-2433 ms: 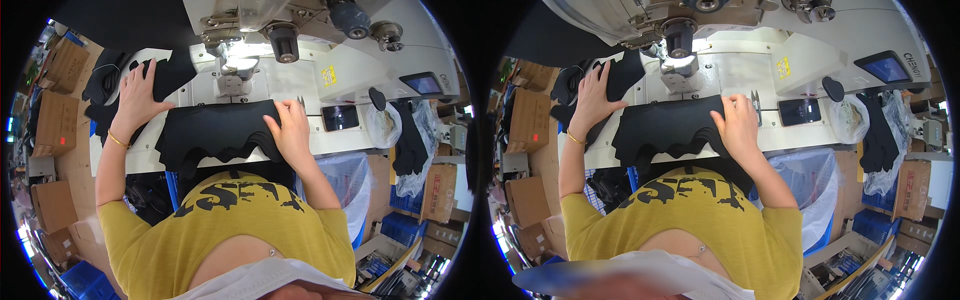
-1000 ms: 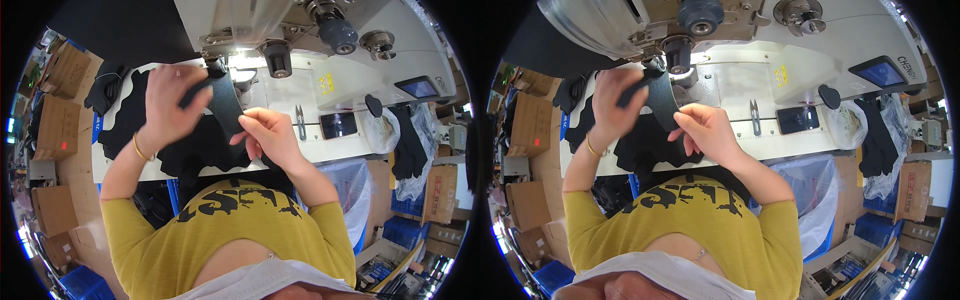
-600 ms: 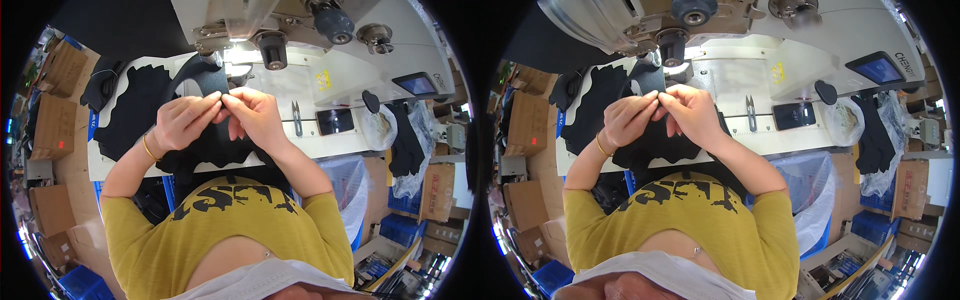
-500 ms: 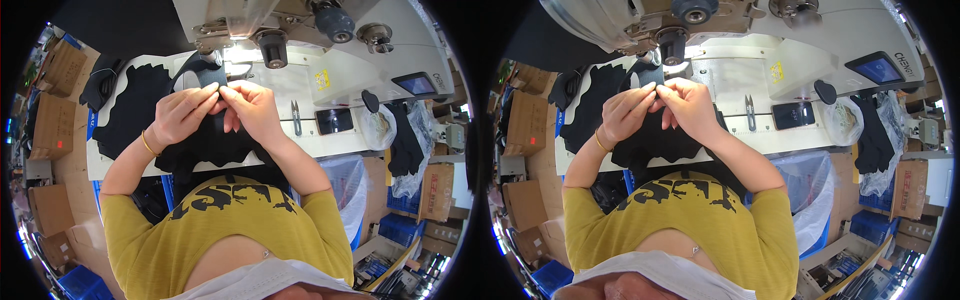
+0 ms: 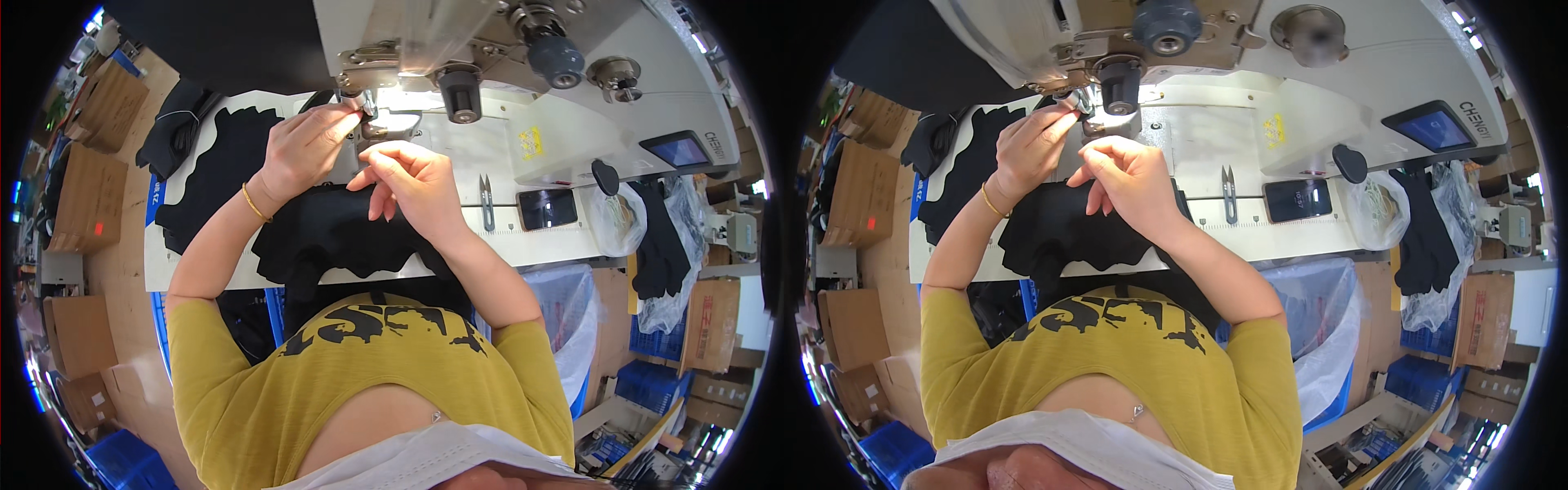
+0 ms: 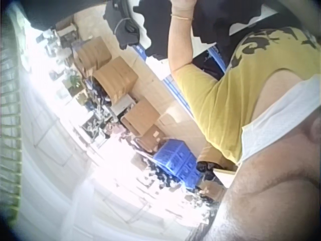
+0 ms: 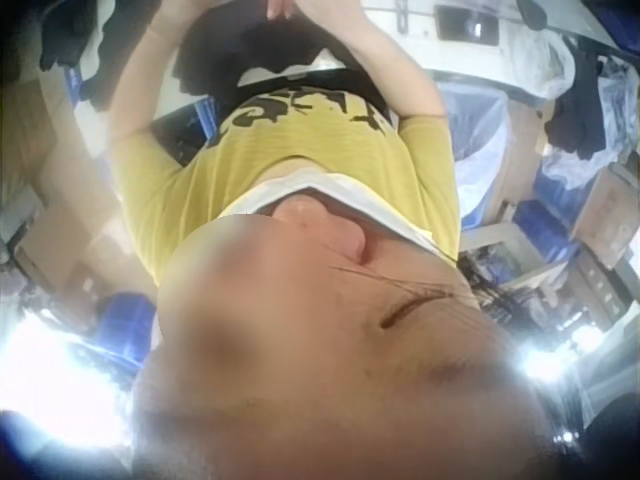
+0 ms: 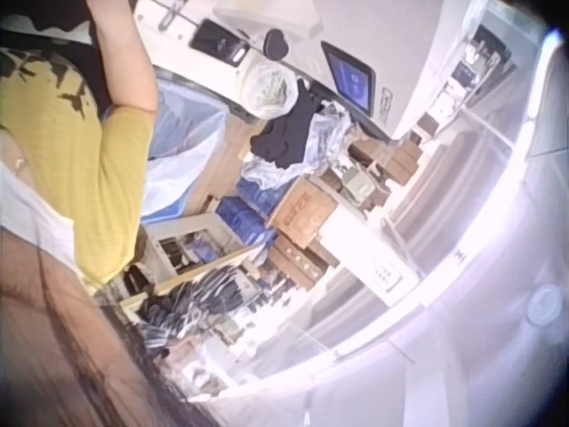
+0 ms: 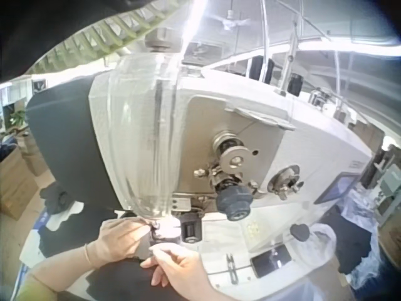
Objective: The person stitches black fabric pieces together using an industrial sewing machine, then trims the thread with small scissors.
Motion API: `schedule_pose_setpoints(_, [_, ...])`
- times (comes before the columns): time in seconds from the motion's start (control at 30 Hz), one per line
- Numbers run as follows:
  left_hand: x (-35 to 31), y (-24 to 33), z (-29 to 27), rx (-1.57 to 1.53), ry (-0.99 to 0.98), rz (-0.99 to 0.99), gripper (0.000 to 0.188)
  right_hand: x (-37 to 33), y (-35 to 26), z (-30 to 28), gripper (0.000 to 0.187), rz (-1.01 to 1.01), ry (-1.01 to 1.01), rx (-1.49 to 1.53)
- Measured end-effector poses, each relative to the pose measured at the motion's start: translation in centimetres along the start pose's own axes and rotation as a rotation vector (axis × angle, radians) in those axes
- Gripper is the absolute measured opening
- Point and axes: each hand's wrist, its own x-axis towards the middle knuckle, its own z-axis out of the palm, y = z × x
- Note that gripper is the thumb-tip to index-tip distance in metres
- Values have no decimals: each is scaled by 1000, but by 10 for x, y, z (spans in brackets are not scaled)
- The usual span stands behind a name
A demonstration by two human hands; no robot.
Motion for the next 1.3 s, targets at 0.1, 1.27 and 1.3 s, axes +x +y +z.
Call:
schedule_pose_setpoints(0.1, [1, -3, 3, -6, 3, -28, 28, 1, -1, 1, 21, 14, -1, -20])
schedule_pose_setpoints(1.27, [36, 5, -31, -833, -519, -1184, 22, -16, 10, 2, 13, 134, 133, 0])
schedule_pose_setpoints(1.3, [37, 3, -29, -832, -521, -1183, 22, -13, 8, 1, 13, 133, 134, 2])
